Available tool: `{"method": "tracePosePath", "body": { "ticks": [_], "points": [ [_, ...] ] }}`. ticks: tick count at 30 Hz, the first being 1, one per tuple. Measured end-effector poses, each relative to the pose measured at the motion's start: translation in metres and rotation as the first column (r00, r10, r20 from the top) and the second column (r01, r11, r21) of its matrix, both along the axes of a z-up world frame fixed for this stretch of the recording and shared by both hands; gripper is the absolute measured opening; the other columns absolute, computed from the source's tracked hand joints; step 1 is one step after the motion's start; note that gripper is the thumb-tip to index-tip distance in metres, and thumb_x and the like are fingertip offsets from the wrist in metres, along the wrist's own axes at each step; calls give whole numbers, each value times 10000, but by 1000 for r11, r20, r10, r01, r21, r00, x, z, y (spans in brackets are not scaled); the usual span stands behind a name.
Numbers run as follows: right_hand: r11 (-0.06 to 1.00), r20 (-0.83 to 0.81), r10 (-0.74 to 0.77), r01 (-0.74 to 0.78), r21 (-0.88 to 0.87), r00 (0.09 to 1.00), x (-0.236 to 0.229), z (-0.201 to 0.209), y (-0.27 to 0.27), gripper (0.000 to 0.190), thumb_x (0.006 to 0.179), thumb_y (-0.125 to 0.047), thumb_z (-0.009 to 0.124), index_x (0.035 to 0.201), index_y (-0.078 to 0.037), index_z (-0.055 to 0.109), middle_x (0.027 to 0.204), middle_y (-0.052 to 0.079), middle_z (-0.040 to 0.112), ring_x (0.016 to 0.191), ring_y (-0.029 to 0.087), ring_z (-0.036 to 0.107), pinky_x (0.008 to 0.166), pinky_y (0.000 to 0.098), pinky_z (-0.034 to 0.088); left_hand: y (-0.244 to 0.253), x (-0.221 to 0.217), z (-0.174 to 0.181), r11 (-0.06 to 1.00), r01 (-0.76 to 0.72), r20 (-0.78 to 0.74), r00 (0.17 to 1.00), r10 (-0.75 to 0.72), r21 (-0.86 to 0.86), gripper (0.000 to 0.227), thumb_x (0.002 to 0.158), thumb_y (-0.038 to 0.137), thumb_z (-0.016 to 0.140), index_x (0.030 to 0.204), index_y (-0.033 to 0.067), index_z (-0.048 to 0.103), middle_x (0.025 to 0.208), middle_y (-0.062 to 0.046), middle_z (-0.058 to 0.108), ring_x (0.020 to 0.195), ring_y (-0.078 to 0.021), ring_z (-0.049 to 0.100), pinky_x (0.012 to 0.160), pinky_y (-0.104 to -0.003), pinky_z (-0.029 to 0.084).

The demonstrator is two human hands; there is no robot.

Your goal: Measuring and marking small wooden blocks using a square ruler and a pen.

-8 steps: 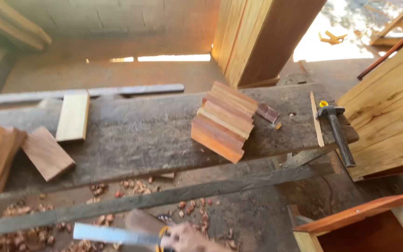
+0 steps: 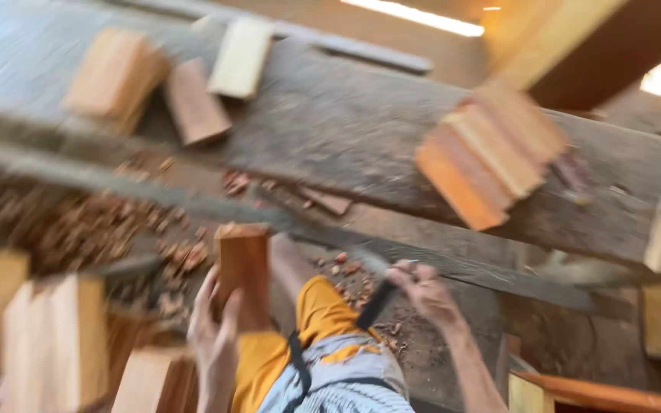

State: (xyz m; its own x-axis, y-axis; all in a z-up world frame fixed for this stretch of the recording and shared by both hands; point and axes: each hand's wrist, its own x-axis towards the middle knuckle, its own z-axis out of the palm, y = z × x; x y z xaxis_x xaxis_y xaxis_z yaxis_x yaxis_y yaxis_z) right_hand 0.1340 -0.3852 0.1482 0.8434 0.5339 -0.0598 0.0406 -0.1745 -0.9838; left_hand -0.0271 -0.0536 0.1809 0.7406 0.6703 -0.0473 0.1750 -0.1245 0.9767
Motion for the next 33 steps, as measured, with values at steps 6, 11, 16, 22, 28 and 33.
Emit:
{"method": "tracePosePath", "body": {
  "ticks": [6, 11, 16, 22, 28, 33],
  "points": [
    [989, -312, -142, 145, -12, 940, 4, -52, -37, 265, 998, -248, 676, 838, -38, 688, 608, -70, 431, 509, 39, 379, 455, 247, 288, -8, 59, 45, 974, 55, 245, 969, 0, -219, 590, 973, 137, 653, 1528, 45, 476, 1243, -126, 715, 1063, -168, 672, 912, -282, 559],
    [979, -372, -166, 196, 45, 913, -12, -75, -41, 230, 964, -248, 676, 857, -53, 731, 583, -53, 497, 483, 42, 399, 426, 248, 302, -8, 82, 65, 958, 107, 233, 972, -44, -265, 596, 995, 120, 618, 1551, 29, 425, 1308, -147, 692, 1124, -170, 653, 967, -284, 526],
    [988, -374, -152, 134, -74, 915, -23, -92, -31, 272, 967, -267, 684, 821, -41, 723, 565, -45, 524, 461, 56, 406, 408, 248, 302, 29, 146, 63, 999, -39, 93, 995, 41, -23, 578, 1012, 110, 531, 1545, -28, 355, 1583, -217, 413, 1405, -287, 460, 1150, -417, 375],
    [994, -459, -104, 80, -72, 882, -46, -94, -13, 287, 979, -266, 674, 822, -37, 745, 554, -47, 484, 435, 46, 355, 391, 242, 261, 128, 284, 33, 987, -63, 65, 996, 54, 145, 646, 935, 155, 437, 1565, 56, 338, 1464, -243, 507, 1277, -338, 595, 1046, -451, 517],
    [983, -538, -185, 164, -87, 823, -47, -107, -10, 265, 930, -256, 659, 813, -29, 727, 519, 19, 567, 380, 98, 395, 356, 314, 357, 124, 258, -16, 749, -35, -71, 991, 109, 662, 571, 1021, 268, 596, 1525, 57, 433, 1601, -300, 297, 1433, -465, 334, 1127, -559, 295],
    [951, -427, -60, -78, -299, 902, -32, -87, -1, 266, 914, -273, 743, 809, -32, 704, 558, -34, 471, 464, 76, 389, 412, 270, 297, 88, 113, -45, 827, -124, 41, 992, 122, 548, 548, 1013, 224, 628, 1490, -1, 480, 1531, -273, 430, 1410, -432, 430, 1170, -458, 363]
  ]
}}
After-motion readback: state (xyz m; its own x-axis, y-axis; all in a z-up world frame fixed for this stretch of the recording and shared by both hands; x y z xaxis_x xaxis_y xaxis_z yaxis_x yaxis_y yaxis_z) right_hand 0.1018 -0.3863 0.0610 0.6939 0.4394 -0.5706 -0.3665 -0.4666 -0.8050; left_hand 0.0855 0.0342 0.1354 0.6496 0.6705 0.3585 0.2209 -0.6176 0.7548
